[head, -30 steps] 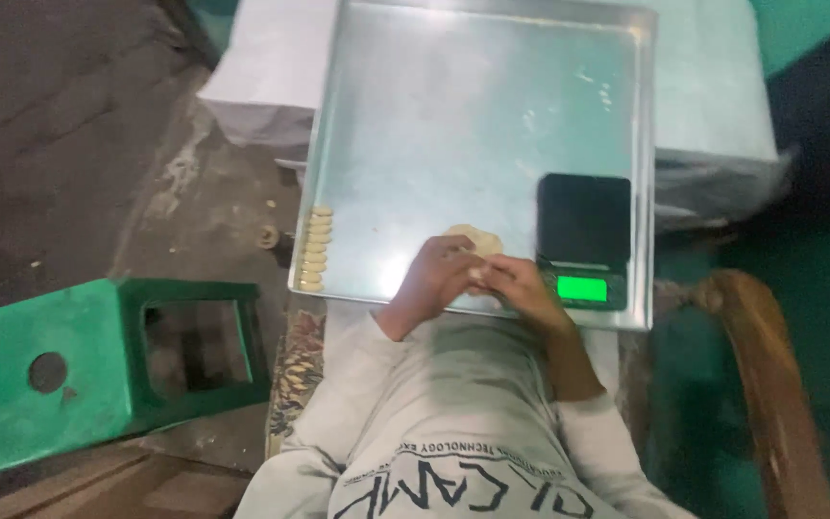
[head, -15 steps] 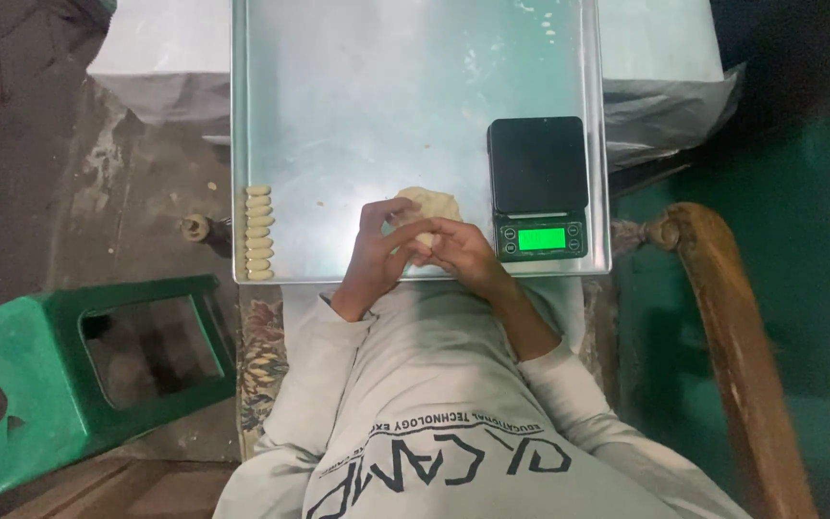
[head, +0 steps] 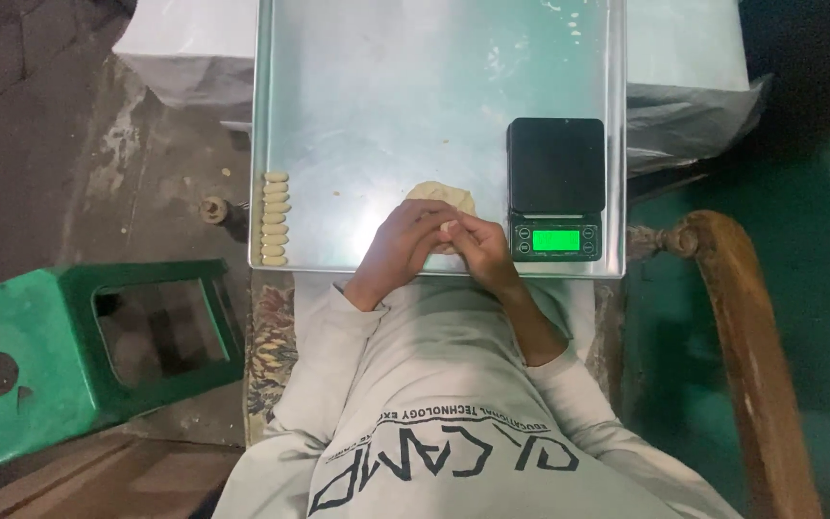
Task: Weighing small portions of dough on a digital scale and rolling them into shapes.
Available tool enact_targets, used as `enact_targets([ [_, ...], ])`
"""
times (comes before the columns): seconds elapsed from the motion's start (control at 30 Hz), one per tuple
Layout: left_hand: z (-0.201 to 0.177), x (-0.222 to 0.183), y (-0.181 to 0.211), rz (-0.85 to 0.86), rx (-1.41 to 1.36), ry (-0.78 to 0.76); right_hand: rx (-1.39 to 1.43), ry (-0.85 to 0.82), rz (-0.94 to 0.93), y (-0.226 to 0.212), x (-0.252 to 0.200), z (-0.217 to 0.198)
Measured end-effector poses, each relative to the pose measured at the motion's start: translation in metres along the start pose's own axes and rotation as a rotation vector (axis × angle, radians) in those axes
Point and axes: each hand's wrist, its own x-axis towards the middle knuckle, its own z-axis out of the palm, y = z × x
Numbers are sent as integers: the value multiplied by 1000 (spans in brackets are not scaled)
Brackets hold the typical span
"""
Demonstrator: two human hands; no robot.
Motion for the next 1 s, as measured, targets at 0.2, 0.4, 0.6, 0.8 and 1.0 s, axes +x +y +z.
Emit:
enact_targets([
  [0.2,-1,-7,-6,-64,-244,129,261,-108,162,13,-2,-2],
  [0.4,-2,-3,1,-40,-170,76,499,-35,120,50,5,-9],
  [0.6,9,-9,-6,19,93,18,474,40,56,74,11,-14],
  [0.8,43,-44,-60,37,37,36,239,-68,42,57,7,-15],
  [1.0,18,-26,-31,18,27,184,274,-113,0,66,6,-18],
])
